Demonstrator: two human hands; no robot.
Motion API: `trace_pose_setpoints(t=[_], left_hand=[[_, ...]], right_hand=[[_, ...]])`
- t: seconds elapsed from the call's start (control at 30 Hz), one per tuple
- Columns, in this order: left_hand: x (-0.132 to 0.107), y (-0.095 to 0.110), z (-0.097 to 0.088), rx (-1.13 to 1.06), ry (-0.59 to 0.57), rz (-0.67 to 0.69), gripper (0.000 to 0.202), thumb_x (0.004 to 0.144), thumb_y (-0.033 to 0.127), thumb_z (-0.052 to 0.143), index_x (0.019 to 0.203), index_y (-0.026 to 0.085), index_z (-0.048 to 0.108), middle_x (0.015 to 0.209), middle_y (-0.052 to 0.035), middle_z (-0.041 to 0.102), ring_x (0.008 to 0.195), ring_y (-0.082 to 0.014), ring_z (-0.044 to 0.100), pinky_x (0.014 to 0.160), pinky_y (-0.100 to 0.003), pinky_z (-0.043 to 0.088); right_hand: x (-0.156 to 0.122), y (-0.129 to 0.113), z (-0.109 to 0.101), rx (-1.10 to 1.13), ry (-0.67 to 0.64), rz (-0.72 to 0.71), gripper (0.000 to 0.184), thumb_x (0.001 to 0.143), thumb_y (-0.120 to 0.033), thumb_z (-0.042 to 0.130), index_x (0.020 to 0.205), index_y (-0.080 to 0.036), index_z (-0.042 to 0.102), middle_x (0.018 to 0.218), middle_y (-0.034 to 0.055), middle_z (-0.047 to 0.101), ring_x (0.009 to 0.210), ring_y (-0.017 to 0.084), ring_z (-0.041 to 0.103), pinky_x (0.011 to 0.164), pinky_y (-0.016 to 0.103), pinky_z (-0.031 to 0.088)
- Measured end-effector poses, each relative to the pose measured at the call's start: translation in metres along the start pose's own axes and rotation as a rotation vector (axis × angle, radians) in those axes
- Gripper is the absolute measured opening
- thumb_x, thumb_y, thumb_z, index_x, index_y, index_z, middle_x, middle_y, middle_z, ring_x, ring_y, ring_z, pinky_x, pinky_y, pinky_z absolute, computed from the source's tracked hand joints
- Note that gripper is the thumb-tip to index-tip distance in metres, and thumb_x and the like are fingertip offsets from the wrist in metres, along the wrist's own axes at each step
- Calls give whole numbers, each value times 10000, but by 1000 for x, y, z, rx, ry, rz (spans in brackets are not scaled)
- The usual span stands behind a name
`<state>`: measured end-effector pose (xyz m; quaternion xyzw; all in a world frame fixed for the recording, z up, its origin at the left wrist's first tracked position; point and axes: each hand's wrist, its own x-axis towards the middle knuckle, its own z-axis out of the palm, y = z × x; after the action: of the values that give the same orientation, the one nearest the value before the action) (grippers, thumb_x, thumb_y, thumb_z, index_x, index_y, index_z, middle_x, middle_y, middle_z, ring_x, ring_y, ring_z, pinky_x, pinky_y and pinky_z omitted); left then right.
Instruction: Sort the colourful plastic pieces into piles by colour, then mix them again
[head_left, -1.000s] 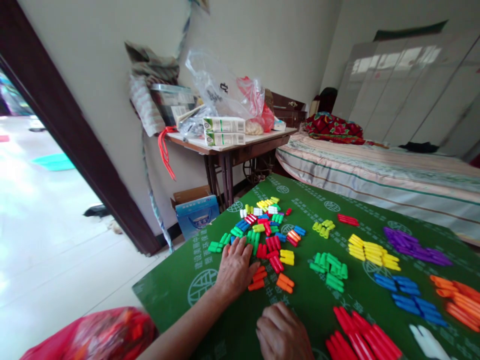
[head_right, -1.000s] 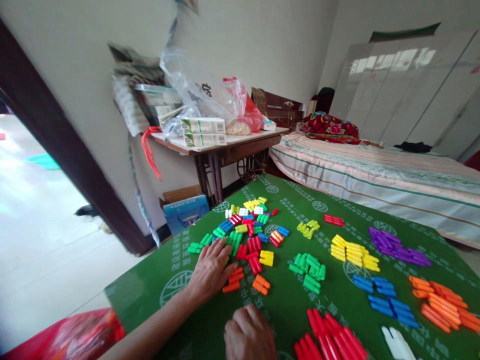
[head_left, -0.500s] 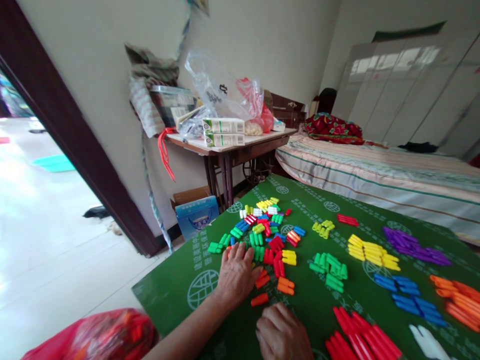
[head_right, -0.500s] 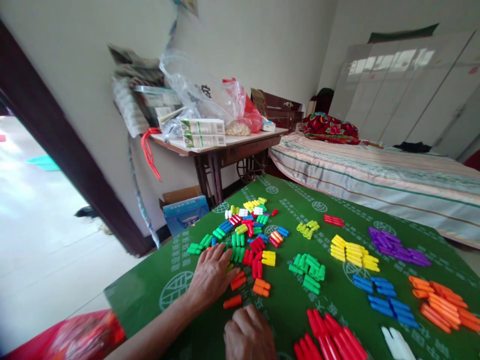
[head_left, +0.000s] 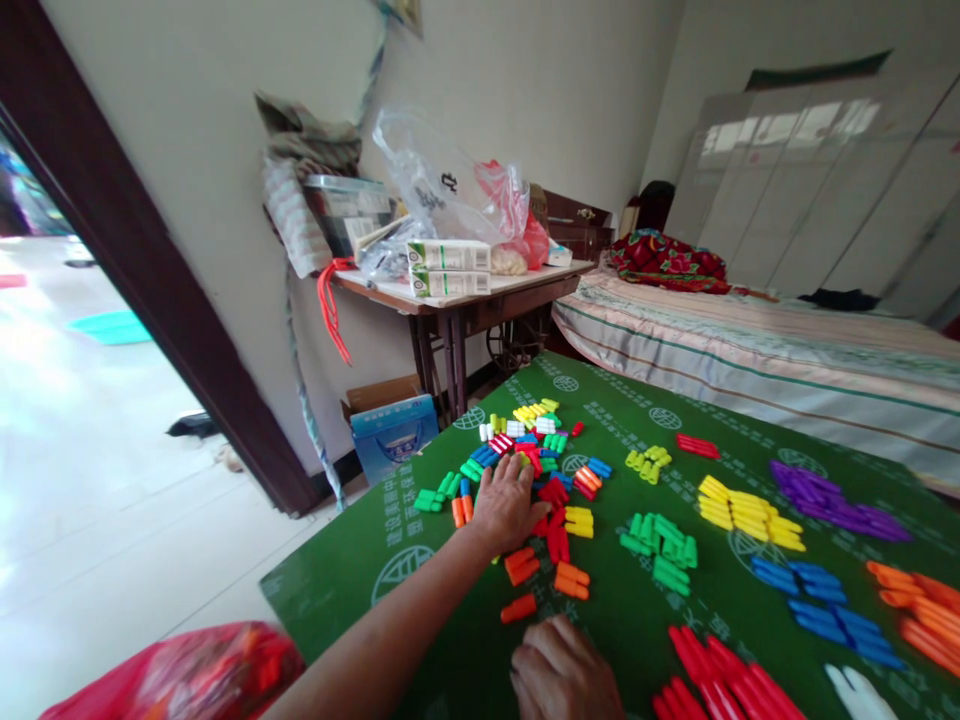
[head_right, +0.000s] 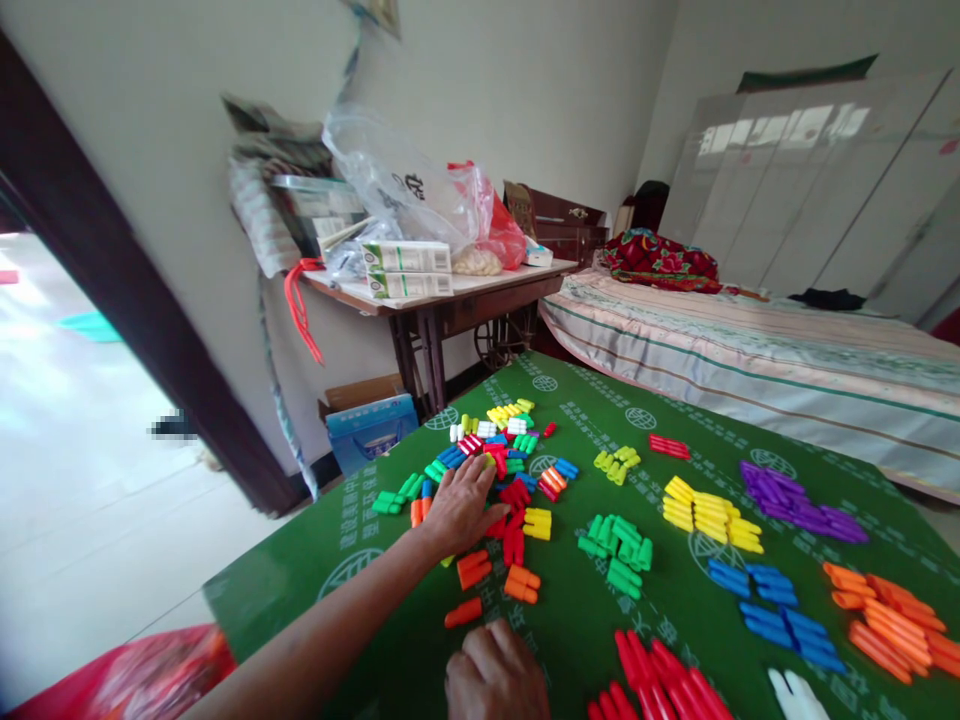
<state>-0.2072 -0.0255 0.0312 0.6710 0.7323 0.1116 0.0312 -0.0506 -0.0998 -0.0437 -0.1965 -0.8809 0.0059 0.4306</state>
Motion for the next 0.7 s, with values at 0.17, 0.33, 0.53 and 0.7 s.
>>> trace_pose_setpoints(t=[0.17,0.33,0.53,0.7], left_hand=[[-2,8,5,-11,-37,72,545,821,471,524,1285,187,498,1459,-156,387,1361,-355,309,1050,-619,288],[-14,12,8,-40,-88,97,551,838,467,501,1309,183,478,1502,-137,324,1394,-346,245,1067,-631,264],[-21,15,11,-62,-75,134,526,853,461,492,1307,197,472,1448,-124,421,1367,-305,324,1086,-607,259],[-27,14,15,-69,-46,154,472,870,441,473,1264,183,502,1418,-128,460,1332,-298,383,1087,-606,252]], right_hand=[[2,-1,-1,-2,15,11,186,759,-71,425,648,-220,426,593,-9,490,578,153,486,566,272,327],[2,-3,-1,-4,33,23,184,759,-71,418,652,-221,431,596,-6,500,583,158,487,566,275,323],[0,-3,0,13,23,25,189,761,-63,413,658,-221,437,603,-4,506,583,158,487,575,271,328],[0,-3,0,8,32,28,199,763,-60,418,647,-221,435,592,-5,499,576,162,477,565,275,322]])
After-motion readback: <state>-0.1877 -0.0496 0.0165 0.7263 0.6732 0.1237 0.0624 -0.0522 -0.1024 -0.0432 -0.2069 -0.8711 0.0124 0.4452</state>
